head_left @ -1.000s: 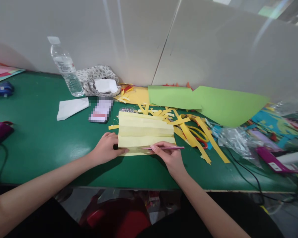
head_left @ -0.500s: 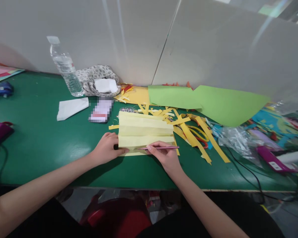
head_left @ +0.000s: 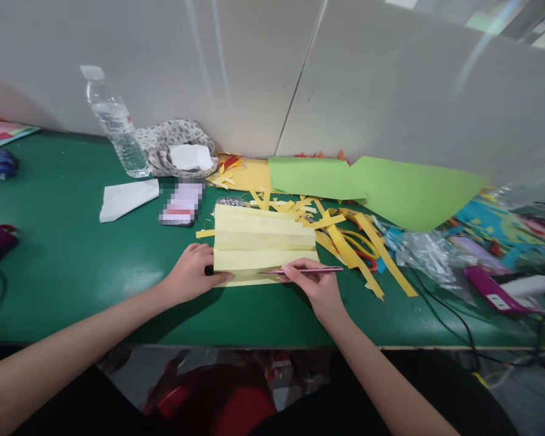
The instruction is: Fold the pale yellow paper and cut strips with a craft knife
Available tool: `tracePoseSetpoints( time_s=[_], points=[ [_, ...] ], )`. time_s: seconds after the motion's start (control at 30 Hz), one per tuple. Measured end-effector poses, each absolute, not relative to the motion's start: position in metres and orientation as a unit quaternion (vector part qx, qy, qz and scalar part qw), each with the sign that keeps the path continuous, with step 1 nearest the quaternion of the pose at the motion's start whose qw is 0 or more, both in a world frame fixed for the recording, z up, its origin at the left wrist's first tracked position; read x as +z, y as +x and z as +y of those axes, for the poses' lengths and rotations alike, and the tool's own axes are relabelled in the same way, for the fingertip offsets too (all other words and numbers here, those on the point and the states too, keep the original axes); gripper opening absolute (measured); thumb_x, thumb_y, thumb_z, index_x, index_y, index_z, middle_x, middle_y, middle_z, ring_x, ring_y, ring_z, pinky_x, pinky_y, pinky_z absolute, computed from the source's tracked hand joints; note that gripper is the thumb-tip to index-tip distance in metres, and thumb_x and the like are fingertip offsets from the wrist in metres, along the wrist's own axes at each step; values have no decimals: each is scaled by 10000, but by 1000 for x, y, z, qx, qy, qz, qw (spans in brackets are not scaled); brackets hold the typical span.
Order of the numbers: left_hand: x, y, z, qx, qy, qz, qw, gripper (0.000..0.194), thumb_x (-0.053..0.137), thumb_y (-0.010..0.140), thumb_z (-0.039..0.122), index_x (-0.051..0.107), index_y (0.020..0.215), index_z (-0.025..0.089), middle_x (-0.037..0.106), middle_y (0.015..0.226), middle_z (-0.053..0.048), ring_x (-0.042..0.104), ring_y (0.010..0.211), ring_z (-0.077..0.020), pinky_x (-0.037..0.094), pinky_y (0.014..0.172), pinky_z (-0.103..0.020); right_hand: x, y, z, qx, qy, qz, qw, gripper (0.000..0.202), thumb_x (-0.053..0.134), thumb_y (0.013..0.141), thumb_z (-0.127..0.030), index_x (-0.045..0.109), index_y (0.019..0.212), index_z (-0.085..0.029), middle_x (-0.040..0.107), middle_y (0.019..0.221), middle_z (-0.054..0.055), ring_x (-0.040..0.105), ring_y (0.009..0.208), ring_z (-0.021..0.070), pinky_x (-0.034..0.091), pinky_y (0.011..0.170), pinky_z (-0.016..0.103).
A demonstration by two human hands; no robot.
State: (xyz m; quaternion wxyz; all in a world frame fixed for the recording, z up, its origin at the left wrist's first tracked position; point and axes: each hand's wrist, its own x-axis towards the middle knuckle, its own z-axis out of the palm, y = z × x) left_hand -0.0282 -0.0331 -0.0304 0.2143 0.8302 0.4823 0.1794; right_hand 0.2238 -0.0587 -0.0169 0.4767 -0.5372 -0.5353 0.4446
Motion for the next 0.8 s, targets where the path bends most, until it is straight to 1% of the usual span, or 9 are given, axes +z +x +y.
tracePoseSetpoints(
  time_s=[0.2, 0.37, 0.53, 0.7, 0.8],
  points=[
    [-34, -29, -32, 185, 829, 483, 214, 193, 584, 787, 382, 680, 773, 215, 679, 873, -30, 573, 897, -232, 347, 870, -425, -18, 224, -58, 465, -529, -518, 485, 207, 753, 636, -372, 668, 646, -184, 675, 606, 21, 646, 587, 186, 545, 626, 310],
    [-34, -30, -32, 187, 829, 483, 211, 202, 578, 789, 385, 681, 770, 212, 681, 872, -35, 575, 890, -231, 354, 866, -420, -18, 232, -57, 456, -524, -519, 498, 180, 751, 641, -351, 674, 652, -189, 675, 606, 12, 642, 577, 179, 547, 608, 304],
    [-34, -29, -32, 191, 828, 485, 208, 210, 580, 784, 398, 672, 748, 213, 671, 793, -25, 580, 840, -218, 368, 842, -410, -16, 232, -57, 459, -518, -517, 503, 181, 752, 639, -353, 670, 640, -192, 671, 600, 10, 643, 569, 183, 553, 624, 316],
    [-34, -28, -32, 186, 830, 482, 209, 173, 582, 786, 374, 682, 787, 233, 678, 853, -17, 577, 875, -218, 356, 863, -419, -15, 224, -58, 471, -521, -530, 476, 199, 755, 632, -368, 677, 651, -186, 681, 617, 25, 648, 602, 192, 544, 622, 310],
    [-33, -28, -33, 186, 828, 487, 205, 182, 593, 777, 381, 686, 780, 225, 682, 850, -25, 579, 889, -228, 359, 862, -418, -16, 226, -58, 463, -528, -535, 469, 212, 752, 633, -381, 678, 658, -183, 685, 628, 29, 648, 613, 196, 543, 626, 316]
  ],
)
